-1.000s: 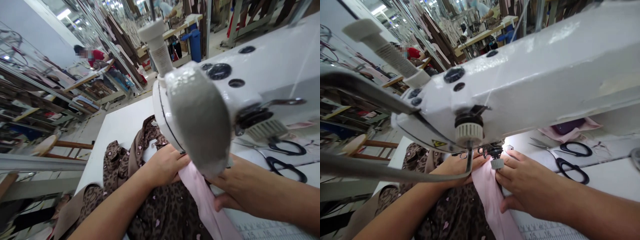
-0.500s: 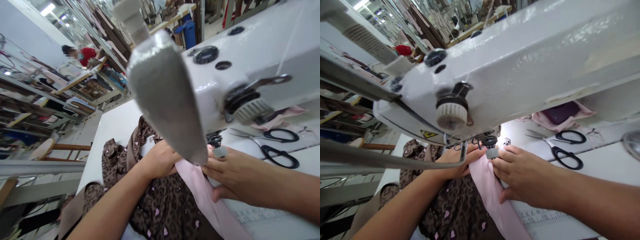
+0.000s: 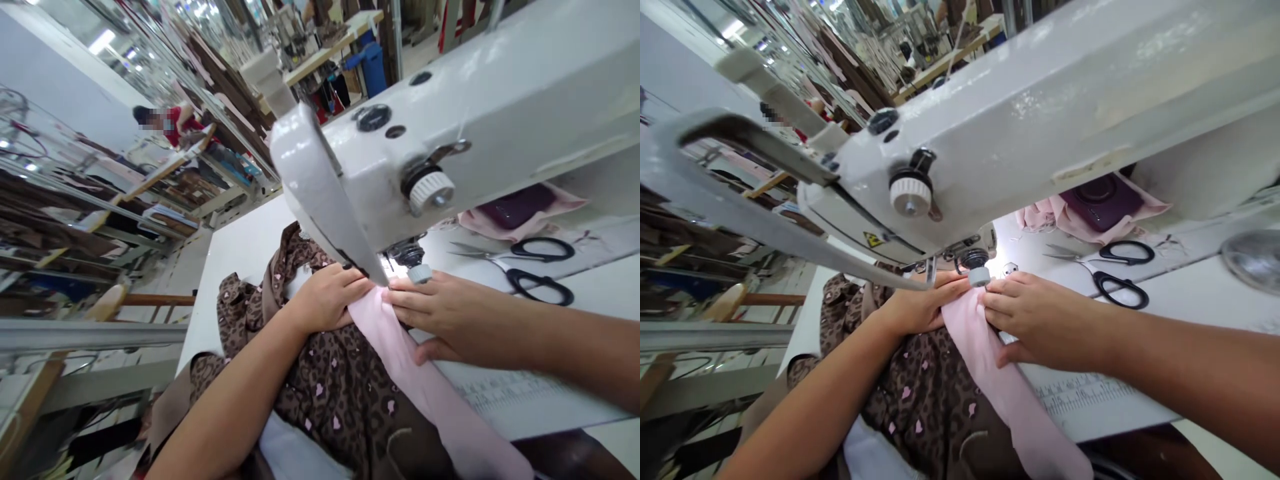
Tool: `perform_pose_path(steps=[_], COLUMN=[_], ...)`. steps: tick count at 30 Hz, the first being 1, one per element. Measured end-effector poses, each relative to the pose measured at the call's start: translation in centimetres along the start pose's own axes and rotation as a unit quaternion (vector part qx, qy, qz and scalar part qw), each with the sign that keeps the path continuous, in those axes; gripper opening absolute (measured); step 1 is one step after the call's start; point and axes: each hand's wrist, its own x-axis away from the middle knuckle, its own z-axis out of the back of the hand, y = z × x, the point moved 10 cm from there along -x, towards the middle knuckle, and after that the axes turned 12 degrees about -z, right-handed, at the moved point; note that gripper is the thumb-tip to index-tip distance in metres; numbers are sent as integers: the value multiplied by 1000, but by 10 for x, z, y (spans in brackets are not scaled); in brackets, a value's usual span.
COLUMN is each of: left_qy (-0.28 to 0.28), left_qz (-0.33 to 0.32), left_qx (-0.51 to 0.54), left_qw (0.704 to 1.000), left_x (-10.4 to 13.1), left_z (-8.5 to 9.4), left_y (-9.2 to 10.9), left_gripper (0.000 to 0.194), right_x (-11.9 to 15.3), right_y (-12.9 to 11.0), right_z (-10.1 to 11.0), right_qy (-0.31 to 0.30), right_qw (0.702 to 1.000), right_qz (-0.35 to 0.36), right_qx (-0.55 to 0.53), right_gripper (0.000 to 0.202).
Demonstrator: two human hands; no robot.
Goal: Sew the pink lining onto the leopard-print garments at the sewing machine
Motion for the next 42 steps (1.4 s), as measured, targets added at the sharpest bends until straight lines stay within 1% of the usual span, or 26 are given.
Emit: perform_pose_path(steps=[5, 7, 8, 10, 13, 16, 19, 21, 23, 24, 26, 27, 28, 29, 30, 31, 32, 33, 34, 35, 36, 37, 38, 39, 40, 42], left_qy=[13, 6, -2, -21, -14, 43, 113, 157, 164, 142, 66, 37, 29, 45, 80, 123, 164, 190, 208, 217, 230, 243, 251, 254, 249, 221], left_qz=[-14, -12, 0, 57, 178, 273, 332, 361, 397, 419, 451, 455, 454, 453, 456, 469, 495, 522, 553, 574, 581, 571, 542, 504, 464, 406], left_qx=[8, 7, 5, 1, 2, 27, 38, 55, 67, 67, 60, 64, 84, 119, 167, 218, 263, 289, 282, 235, 146, 39, -57, -128, -160, -121], left_qw=[1000, 1000, 1000, 998, 984, 961, 936, 918, 900, 894, 888, 887, 887, 882, 870, 847, 812, 780, 756, 754, 767, 783, 800, 816, 835, 879], left_x=[-2, -4, -4, 0, 20, 43, 56, 55, 49, 44, 37, 35, 36, 39, 47, 61, 79, 99, 120, 138, 151, 157, 154, 144, 131, 101], left_z=[6, 10, 13, 18, 31, 43, 43, 36, 21, 12, -6, -10, -10, -6, 2, 11, 21, 29, 40, 55, 75, 95, 108, 111, 104, 68], left_y=[0, 4, 7, 17, 50, 102, 146, 160, 162, 161, 157, 156, 155, 154, 151, 145, 138, 130, 122, 116, 113, 116, 126, 140, 156, 183], left_gripper=[33, 32, 31, 31, 36, 41, 47, 54, 62, 62, 53, 44, 35, 30, 30, 33, 37, 39, 39, 36, 31, 26, 21, 19, 19, 24], right_x=[-4, -5, -4, -1, 6, 12, 16, 18, 19, 19, 18, 17, 17, 17, 18, 18, 19, 20, 20, 21, 21, 20, 19, 18, 17, 14], right_y=[0, -2, -3, -8, -16, -26, -39, -50, -62, -67, -74, -76, -78, -80, -82, -82, -81, -79, -76, -73, -70, -69, -68, -69, -70, -75], right_z=[3, 5, 5, 4, 1, 1, 3, 2, -2, -4, -8, -10, -10, -9, -8, -6, -5, -4, -4, -4, -5, -6, -8, -9, -11, -14], right_qy=[-36, -42, -43, -46, -39, -21, -23, -30, -37, -39, -48, -53, -56, -55, -58, -60, -63, -67, -71, -74, -77, -77, -79, -82, -86, -93], right_qw=[999, 999, 998, 997, 995, 995, 993, 991, 991, 993, 995, 996, 996, 996, 996, 996, 995, 995, 994, 993, 993, 993, 992, 992, 991, 989], right_qz=[-6, 1, 5, 18, 35, 35, 38, 42, 45, 37, 13, 1, -9, -15, -16, -19, -26, -34, -41, -48, -50, -47, -39, -28, -14, 12], right_qx=[-25, -29, -35, -57, -84, -88, -113, -125, -118, -106, -84, -75, -69, -67, -68, -70, -72, -73, -74, -76, -79, -82, -87, -93, -100, -111], right_gripper=[26, 22, 24, 26, 20, 12, 11, 17, 26, 30, 32, 30, 28, 29, 32, 37, 40, 40, 34, 26, 18, 12, 7, 3, 5, 13])
